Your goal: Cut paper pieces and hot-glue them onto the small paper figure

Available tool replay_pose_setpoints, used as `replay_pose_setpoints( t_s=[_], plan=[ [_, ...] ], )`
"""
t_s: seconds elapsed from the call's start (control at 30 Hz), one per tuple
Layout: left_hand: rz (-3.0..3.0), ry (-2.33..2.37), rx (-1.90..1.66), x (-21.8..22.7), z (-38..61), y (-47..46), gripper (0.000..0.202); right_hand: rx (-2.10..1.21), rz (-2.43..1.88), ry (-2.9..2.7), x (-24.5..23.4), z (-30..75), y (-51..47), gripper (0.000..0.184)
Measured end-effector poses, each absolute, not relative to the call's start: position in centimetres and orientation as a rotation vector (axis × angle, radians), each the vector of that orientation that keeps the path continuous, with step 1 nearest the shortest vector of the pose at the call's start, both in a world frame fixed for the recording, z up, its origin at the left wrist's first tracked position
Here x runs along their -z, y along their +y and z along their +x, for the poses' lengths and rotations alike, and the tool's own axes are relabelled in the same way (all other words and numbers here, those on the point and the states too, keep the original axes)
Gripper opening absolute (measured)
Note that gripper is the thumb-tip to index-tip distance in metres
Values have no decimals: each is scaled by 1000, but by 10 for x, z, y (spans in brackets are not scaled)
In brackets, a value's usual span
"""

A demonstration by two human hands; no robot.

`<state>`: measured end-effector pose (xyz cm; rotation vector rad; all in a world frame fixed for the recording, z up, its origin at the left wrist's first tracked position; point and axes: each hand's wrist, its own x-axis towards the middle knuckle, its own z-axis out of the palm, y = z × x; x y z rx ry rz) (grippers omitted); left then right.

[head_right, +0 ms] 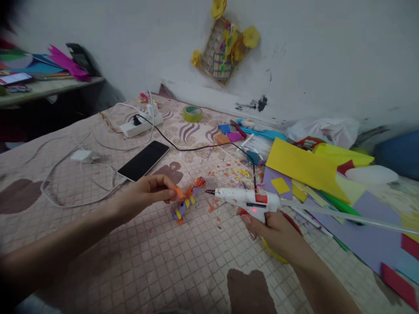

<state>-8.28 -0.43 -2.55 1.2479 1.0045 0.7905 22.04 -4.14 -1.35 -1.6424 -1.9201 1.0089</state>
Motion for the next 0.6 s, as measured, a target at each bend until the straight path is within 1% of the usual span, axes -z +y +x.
replay_pose_setpoints(
  t_s=[0.13,0.2,0.23,0.27,0.37,0.43,0.47,0.6],
  plan=[
    [1271,957,-825,25,-78,-7,11,-1016,-1643,-1942,13,223,-42,48],
    [1308,936,-844,24,-77,-7,25,-1017,-1652,-1946,14,225,-42,47],
    [1338,939,-846,23,-77,-7,29,-1016,-1662,-1952,14,225,-42,48],
    [1371,950,-838,22,-77,-7,29,-1009,-1676,-1957,14,225,-42,48],
    [1428,965,-809,21,-78,-6,16,-977,-1703,-1960,11,224,-42,50],
    [1403,963,-817,22,-80,-5,10,-966,-1690,-1952,9,222,-41,50],
    [1378,971,-836,22,-80,-5,11,-962,-1685,-1949,8,221,-41,50],
    [1297,1007,-873,23,-82,-5,23,-947,-1726,-1950,7,220,-42,49]
  ],
)
